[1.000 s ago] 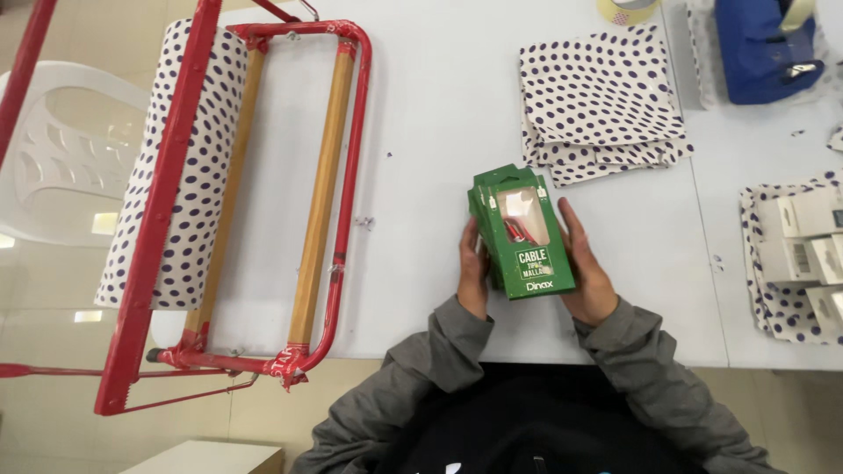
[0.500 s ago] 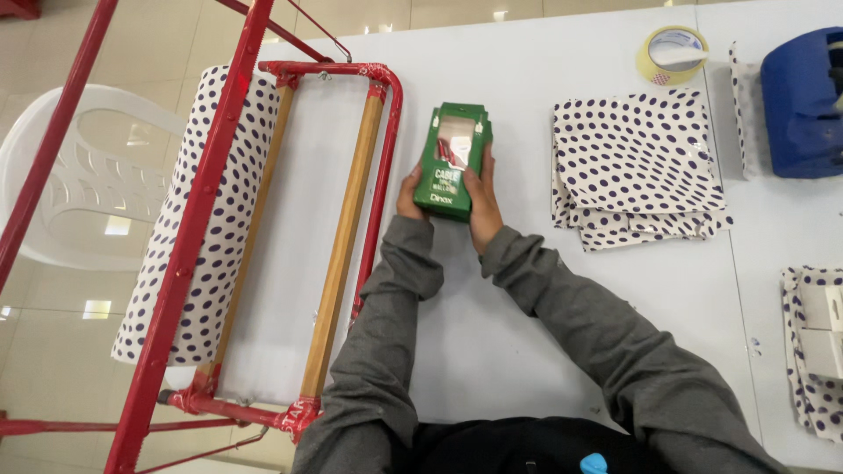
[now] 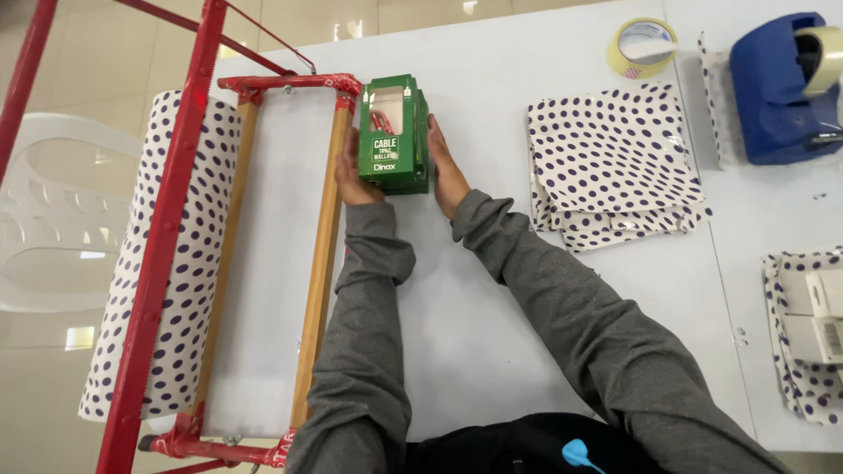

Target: The person wraps several small boxes in polka-dotted paper by hand on a white table, securing the paper with clear tape from a dispenser and then stacking the wrapped boxes together.

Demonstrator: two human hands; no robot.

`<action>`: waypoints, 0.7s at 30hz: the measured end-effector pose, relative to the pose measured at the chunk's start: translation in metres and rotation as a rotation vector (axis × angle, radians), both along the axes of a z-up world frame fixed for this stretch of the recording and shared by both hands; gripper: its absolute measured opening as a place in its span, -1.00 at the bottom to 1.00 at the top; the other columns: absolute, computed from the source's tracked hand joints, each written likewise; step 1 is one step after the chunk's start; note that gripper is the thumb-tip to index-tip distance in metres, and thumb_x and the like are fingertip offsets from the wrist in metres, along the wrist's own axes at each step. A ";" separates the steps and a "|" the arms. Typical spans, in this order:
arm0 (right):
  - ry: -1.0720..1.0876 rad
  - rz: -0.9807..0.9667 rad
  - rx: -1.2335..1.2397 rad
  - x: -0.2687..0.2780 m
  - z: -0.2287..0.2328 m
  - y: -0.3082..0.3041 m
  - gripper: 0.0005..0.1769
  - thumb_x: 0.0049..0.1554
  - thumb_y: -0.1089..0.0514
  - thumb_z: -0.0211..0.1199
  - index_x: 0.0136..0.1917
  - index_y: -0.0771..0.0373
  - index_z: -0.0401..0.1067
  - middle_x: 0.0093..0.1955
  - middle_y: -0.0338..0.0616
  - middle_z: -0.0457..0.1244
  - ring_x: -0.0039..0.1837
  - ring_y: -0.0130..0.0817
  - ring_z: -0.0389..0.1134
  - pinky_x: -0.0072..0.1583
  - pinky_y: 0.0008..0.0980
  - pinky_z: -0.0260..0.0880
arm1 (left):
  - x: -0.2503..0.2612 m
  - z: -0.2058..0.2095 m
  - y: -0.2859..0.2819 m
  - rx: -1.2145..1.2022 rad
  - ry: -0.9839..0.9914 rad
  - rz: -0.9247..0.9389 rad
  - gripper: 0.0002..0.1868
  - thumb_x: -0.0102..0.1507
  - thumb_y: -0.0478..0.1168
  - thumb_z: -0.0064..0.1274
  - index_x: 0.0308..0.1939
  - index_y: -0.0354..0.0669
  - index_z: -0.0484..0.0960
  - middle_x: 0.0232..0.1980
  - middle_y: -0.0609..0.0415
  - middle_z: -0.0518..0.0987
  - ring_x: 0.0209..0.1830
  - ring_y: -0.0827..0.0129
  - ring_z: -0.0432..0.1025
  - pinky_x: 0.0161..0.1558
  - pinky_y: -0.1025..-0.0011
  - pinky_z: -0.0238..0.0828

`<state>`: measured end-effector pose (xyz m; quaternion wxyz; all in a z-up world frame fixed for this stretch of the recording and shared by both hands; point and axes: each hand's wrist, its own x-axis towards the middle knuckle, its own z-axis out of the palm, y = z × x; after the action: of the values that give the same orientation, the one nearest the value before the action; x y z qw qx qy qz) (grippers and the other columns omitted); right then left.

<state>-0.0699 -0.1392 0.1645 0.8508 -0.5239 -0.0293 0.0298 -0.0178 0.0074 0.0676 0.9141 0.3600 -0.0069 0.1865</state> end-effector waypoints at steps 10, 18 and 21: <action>-0.105 -0.284 -0.919 -0.049 -0.025 -0.268 -0.42 0.42 -0.22 0.30 0.61 -0.10 0.33 0.75 0.05 -0.05 0.73 0.21 -0.03 0.59 0.29 0.09 | -0.093 0.081 -0.088 0.661 -0.677 0.488 -0.22 0.30 0.09 0.28 0.22 -0.60 0.36 0.37 -0.59 0.35 0.44 -0.46 0.25 0.53 -0.11 0.16; 0.352 -0.263 -1.690 -0.111 -0.069 -0.323 -0.07 0.15 -0.38 0.41 0.67 -0.06 0.29 0.80 -0.01 -0.09 0.71 0.30 -0.09 0.55 0.49 0.00 | -0.031 -0.030 -0.229 1.038 0.531 -0.587 0.35 0.17 0.40 0.55 0.76 0.12 -0.02 0.73 -0.29 0.10 0.61 -0.28 0.24 0.47 -0.31 0.31; 0.367 -0.307 -1.594 -0.116 -0.062 -0.320 0.08 0.03 -0.35 0.56 0.69 -0.04 0.25 0.78 0.06 -0.10 0.69 0.28 -0.10 0.56 0.44 -0.05 | -0.034 0.000 -0.232 0.971 0.525 -0.563 0.43 0.09 0.01 0.70 0.74 -0.18 -0.07 0.68 -0.39 0.18 0.60 -0.28 0.25 0.55 -0.19 0.28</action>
<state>-0.1864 -0.4589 0.1029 0.2108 -0.9543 0.2115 0.0103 -0.0516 -0.2245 0.0676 0.6312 0.7531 0.0395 -0.1813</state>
